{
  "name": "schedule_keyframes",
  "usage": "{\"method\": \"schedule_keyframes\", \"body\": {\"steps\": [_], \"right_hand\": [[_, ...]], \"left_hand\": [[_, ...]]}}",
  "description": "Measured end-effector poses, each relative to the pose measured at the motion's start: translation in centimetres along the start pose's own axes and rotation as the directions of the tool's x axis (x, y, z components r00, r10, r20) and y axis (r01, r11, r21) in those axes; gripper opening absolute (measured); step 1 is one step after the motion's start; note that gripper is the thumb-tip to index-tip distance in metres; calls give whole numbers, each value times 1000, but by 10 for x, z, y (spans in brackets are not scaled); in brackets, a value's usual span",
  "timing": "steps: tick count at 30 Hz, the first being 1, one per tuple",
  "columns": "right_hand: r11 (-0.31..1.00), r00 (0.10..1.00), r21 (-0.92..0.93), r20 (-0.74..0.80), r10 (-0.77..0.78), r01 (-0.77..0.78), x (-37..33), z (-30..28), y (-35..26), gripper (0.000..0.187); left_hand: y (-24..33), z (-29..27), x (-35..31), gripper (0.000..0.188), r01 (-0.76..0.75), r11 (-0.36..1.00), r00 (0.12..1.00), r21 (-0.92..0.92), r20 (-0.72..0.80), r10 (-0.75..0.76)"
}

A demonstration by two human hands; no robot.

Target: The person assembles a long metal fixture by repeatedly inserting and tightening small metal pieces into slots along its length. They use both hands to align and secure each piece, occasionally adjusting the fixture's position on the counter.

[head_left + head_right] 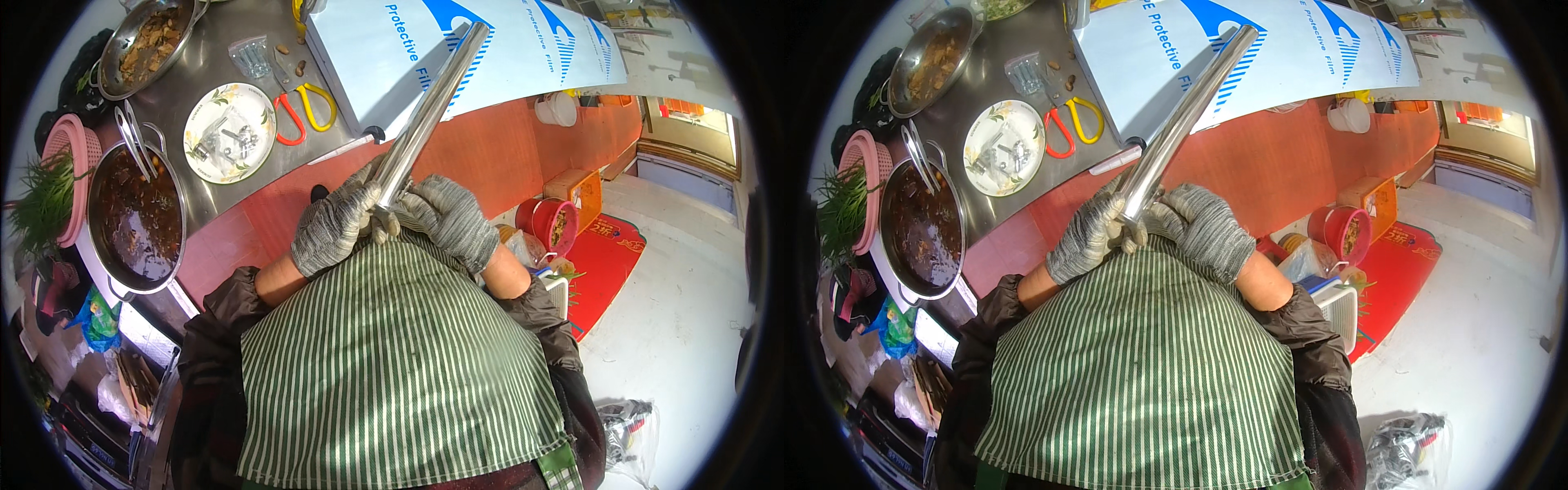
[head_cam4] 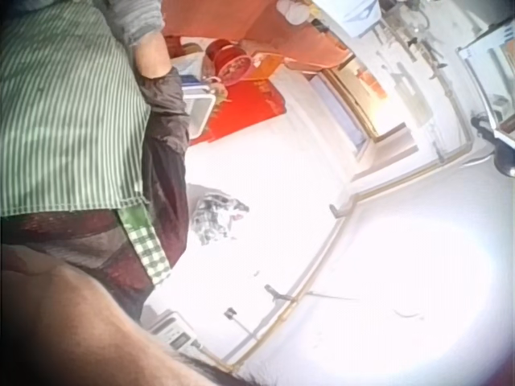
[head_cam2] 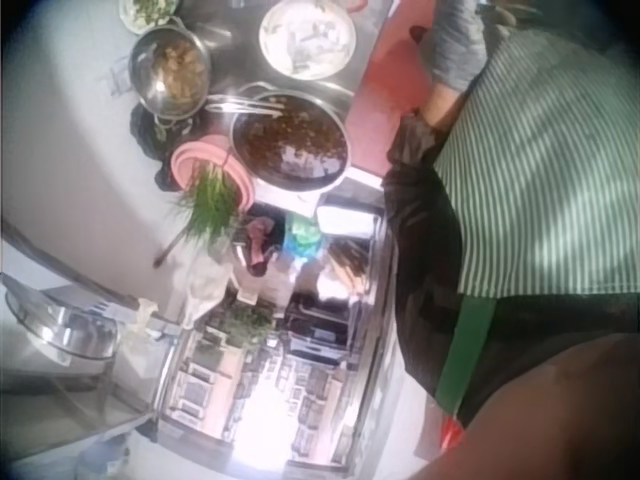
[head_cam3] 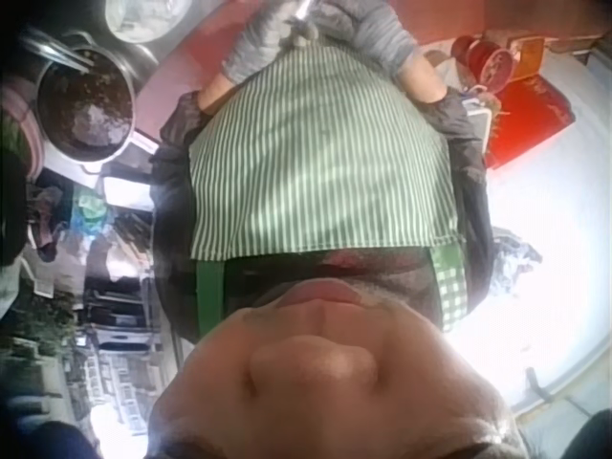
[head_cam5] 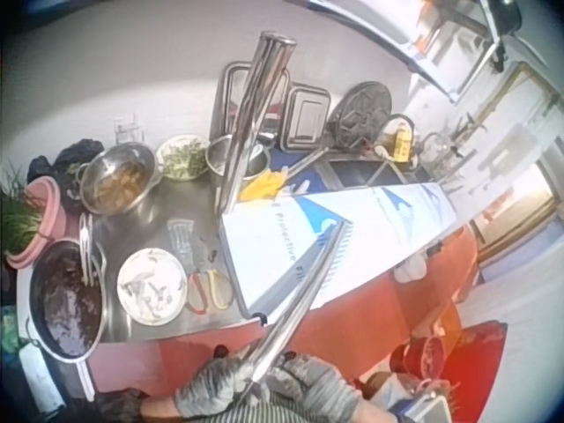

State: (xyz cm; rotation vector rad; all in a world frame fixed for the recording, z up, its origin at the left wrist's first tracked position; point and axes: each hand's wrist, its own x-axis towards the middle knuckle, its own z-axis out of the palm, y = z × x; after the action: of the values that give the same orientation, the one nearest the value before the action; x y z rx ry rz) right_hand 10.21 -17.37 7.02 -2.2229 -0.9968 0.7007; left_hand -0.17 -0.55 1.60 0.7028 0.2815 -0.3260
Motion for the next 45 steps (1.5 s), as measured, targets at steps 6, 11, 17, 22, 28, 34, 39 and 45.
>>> {"method": "schedule_keyframes", "body": {"steps": [6,11,17,22,28,34,39,45], "right_hand": [[966,991,220,17,135,-135,-7,12,6,23],[995,1000,103,0,16,-16,-3,4,6,26],[746,987,648,138,88,-157,-8,5,2,30],[442,962,862,274,4,-248,-10,7,6,32],[194,963,943,263,56,-269,-17,7,-2,18],[-34,968,986,170,186,-166,-20,22,-5,19],[81,955,990,89,282,-117,-23,31,-8,53],[273,953,957,9,302,-96,-17,38,0,70]], "left_hand": [[1,2,-4,54,-100,995,994,30,51,98],[2,4,-6,55,-139,964,990,228,-2,143],[5,10,-10,57,-174,891,981,419,-8,196],[12,16,-14,55,-194,852,978,487,34,204],[15,17,-7,69,0,1000,983,-24,184,5],[8,13,-5,59,66,988,977,-138,208,-37],[-3,5,-1,51,127,962,972,-241,221,-73],[-17,-10,4,43,206,900,971,-385,193,-140]]}}
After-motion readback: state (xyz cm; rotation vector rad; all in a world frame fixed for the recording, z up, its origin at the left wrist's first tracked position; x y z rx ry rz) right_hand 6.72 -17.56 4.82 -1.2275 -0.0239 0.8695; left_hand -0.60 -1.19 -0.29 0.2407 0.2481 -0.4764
